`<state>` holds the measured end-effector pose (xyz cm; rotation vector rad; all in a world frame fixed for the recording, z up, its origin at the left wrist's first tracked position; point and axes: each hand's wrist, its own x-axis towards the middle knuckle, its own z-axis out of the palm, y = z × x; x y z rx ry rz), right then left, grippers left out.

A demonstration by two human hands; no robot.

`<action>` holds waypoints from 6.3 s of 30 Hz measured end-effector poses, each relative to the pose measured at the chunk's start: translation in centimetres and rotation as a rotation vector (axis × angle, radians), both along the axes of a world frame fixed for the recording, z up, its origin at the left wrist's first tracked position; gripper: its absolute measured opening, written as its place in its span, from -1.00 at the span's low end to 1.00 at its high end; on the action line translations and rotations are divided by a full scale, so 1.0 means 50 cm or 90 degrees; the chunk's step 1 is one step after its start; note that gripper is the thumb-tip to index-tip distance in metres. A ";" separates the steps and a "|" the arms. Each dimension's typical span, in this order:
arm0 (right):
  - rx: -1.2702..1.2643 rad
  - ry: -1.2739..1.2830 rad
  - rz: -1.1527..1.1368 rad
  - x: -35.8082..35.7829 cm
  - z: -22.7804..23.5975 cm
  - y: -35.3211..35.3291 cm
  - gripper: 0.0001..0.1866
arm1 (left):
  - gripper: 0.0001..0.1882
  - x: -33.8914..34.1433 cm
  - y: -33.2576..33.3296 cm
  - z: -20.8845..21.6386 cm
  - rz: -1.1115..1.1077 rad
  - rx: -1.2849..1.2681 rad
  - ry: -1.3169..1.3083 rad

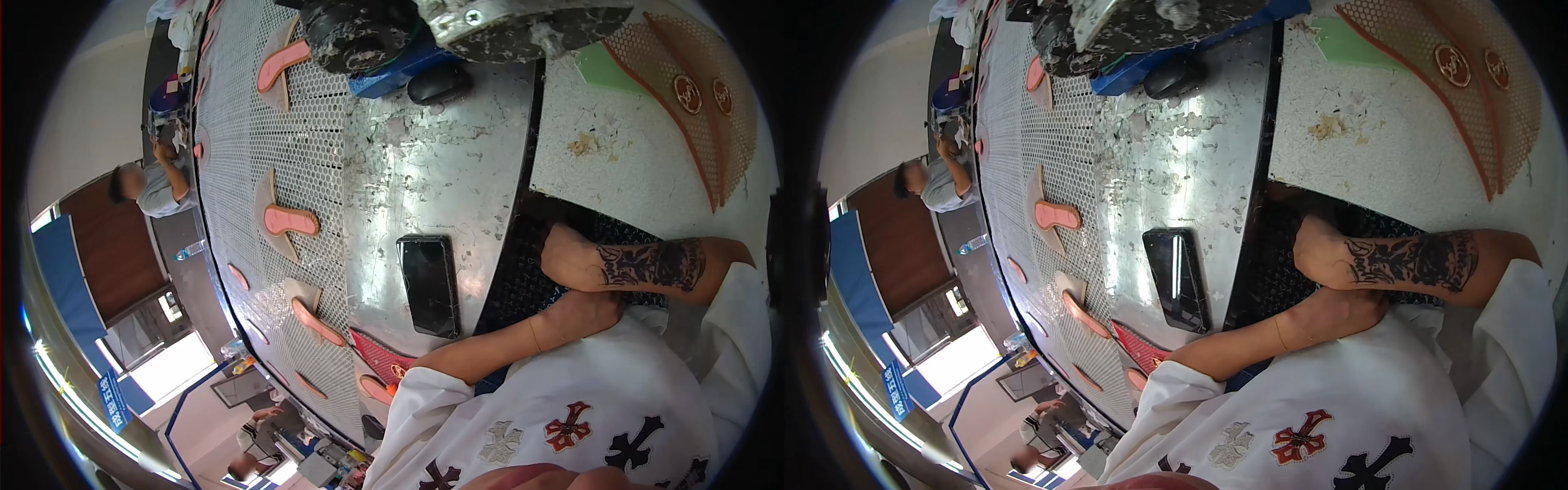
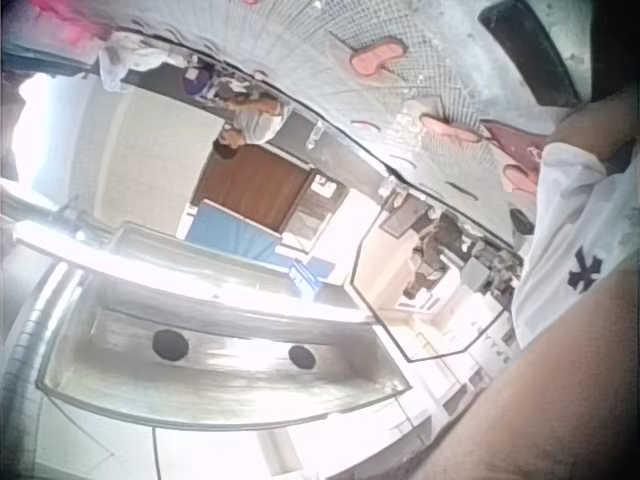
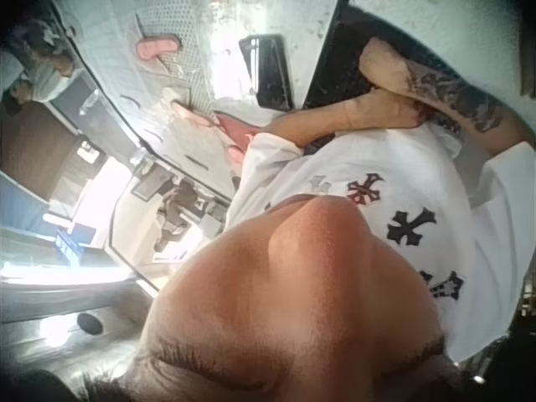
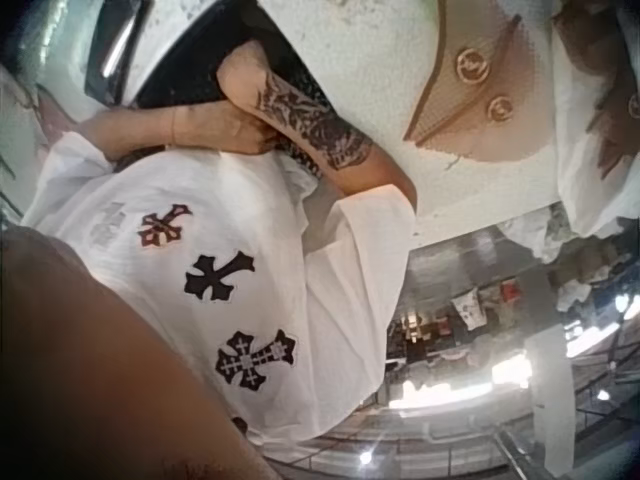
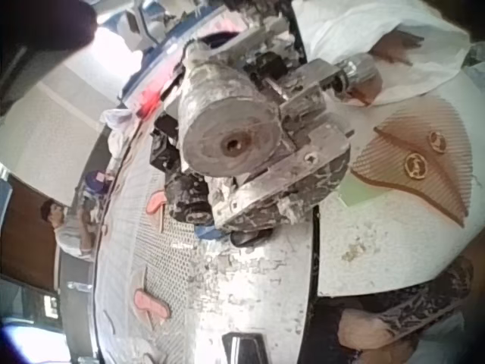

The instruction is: The person assembles sandals by picking up pink insoles and mesh uppers from a perforated metal table, aligning them, and placing them under a sewing machine. They repeatedly handle the components, adjusting their position and inspecting the alignment before sewing.

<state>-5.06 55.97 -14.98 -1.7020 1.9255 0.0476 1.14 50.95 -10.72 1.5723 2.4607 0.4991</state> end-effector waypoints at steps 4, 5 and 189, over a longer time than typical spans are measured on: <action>-0.015 -0.012 -0.010 0.006 -0.001 -0.001 -0.82 | -0.79 0.000 0.002 -0.001 0.013 0.007 -0.003; -0.016 -0.016 -0.011 0.007 -0.002 -0.001 -0.82 | -0.79 0.002 0.003 -0.003 0.015 0.006 -0.003; 0.023 0.065 -0.014 -0.043 -0.009 0.017 -0.81 | -0.85 0.004 -0.014 -0.023 -0.011 0.000 -0.034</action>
